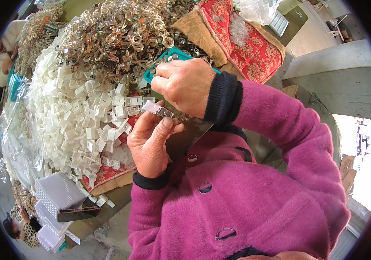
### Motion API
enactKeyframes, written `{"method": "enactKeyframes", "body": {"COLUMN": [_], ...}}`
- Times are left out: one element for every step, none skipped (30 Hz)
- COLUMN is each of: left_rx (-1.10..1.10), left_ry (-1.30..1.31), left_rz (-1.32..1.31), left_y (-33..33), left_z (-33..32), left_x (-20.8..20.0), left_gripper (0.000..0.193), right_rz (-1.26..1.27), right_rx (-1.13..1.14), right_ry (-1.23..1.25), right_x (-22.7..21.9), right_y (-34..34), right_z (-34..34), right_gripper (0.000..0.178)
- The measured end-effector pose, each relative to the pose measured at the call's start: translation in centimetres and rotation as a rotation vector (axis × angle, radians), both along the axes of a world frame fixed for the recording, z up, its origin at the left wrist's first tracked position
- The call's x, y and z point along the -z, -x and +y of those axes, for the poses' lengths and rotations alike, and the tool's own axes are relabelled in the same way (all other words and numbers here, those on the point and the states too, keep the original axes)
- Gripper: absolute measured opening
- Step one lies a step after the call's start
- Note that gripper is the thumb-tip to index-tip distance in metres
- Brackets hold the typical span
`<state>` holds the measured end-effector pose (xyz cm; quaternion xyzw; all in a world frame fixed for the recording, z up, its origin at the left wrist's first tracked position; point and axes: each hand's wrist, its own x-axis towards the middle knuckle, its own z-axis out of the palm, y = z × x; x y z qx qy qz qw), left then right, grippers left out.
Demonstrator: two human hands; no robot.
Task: The person repeatedly picks small white plastic housings and metal contacts from a table, inserts the contacts into the housings, and tests the assembly by pressing a button that lights a red LED. Completed units are placed into a teal tray. The person continues this cycle throughout the clip.
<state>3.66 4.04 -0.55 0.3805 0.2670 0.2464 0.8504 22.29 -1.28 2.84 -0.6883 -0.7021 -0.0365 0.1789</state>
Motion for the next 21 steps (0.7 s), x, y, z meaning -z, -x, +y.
{"method": "enactKeyframes", "body": {"left_rx": [-0.007,-0.016,-0.018,-0.017,-0.014,-0.018,-0.023,-0.028,-0.032,-0.038,-0.043,-0.034,-0.023,-0.013,0.011,0.028,0.042,0.024,0.007,-0.003,-0.004], "left_ry": [-0.004,-0.007,-0.009,-0.01,-0.012,-0.011,-0.01,-0.01,-0.016,-0.021,-0.025,-0.043,-0.061,-0.077,-0.102,-0.124,-0.147,-0.128,-0.108,-0.08,-0.082], "left_rz": [0.003,0.007,0.001,-0.006,-0.013,-0.01,-0.006,-0.004,-0.015,-0.025,-0.034,-0.012,0.01,0.021,0.031,0.031,0.032,0.033,0.035,0.035,0.074], "left_y": [0.0,0.1,0.1,0.1,0.1,0.2,0.2,0.2,0.2,0.3,0.3,0.4,0.4,0.4,0.4,0.5,0.5,0.5,0.5,0.5,0.6], "left_z": [0.0,0.0,0.0,0.0,0.0,0.0,-0.1,-0.1,-0.1,-0.2,-0.3,-0.3,-0.4,-0.5,-0.5,-0.6,-0.6,-0.6,-0.5,-0.5,-0.4], "left_x": [0.0,0.1,0.1,0.2,0.2,0.3,0.3,0.3,0.3,0.3,0.2,0.2,0.1,0.0,-0.1,-0.2,-0.3,-0.4,-0.5,-0.5,-0.6], "left_gripper": [0.04,0.039,0.039,0.039,0.039,0.038,0.038,0.038,0.038,0.037,0.037,0.036,0.036,0.035,0.033,0.032,0.03,0.029,0.028,0.027,0.026], "right_rz": [0.001,-0.001,-0.009,-0.007,-0.011,-0.016,0.013,0.042,0.069,0.13,0.19,0.241,0.236,0.172,0.175,0.179,0.224,0.272,0.314,0.283,0.226], "right_rx": [0.003,0.003,0.001,-0.014,-0.029,-0.043,-0.068,-0.095,-0.117,-0.187,-0.246,-0.303,-0.359,-0.387,-0.376,-0.369,-0.362,-0.355,-0.355,-0.231,-0.124], "right_ry": [0.017,0.028,0.038,0.031,0.022,0.013,-0.052,-0.118,-0.157,-0.223,-0.263,-0.3,-0.279,-0.308,-0.331,-0.355,-0.306,-0.257,-0.225,-0.222,-0.225], "right_x": [0.0,0.0,0.1,0.1,0.1,0.1,0.1,0.0,-0.2,-0.2,-0.3,-0.4,-0.4,-0.3,-0.3,-0.2,-0.2,-0.3,-0.3,-0.4,-0.3], "right_y": [0.1,0.2,0.2,0.1,0.0,-0.2,-0.4,-0.6,-0.8,-0.8,-0.8,-0.6,-0.5,-0.3,0.0,0.2,0.1,-0.1,-0.3,-0.6,-1.0], "right_z": [0.0,0.1,0.1,0.1,0.1,0.0,-0.1,-0.4,-0.6,-1.0,-1.5,-2.1,-2.5,-2.8,-3.1,-3.3,-3.5,-3.9,-4.0,-4.3,-4.0], "right_gripper": [0.019,0.019,0.019,0.02,0.021,0.022,0.02,0.018,0.017,0.018,0.019,0.021,0.022,0.023,0.024,0.025,0.025,0.024,0.024,0.019,0.018]}}
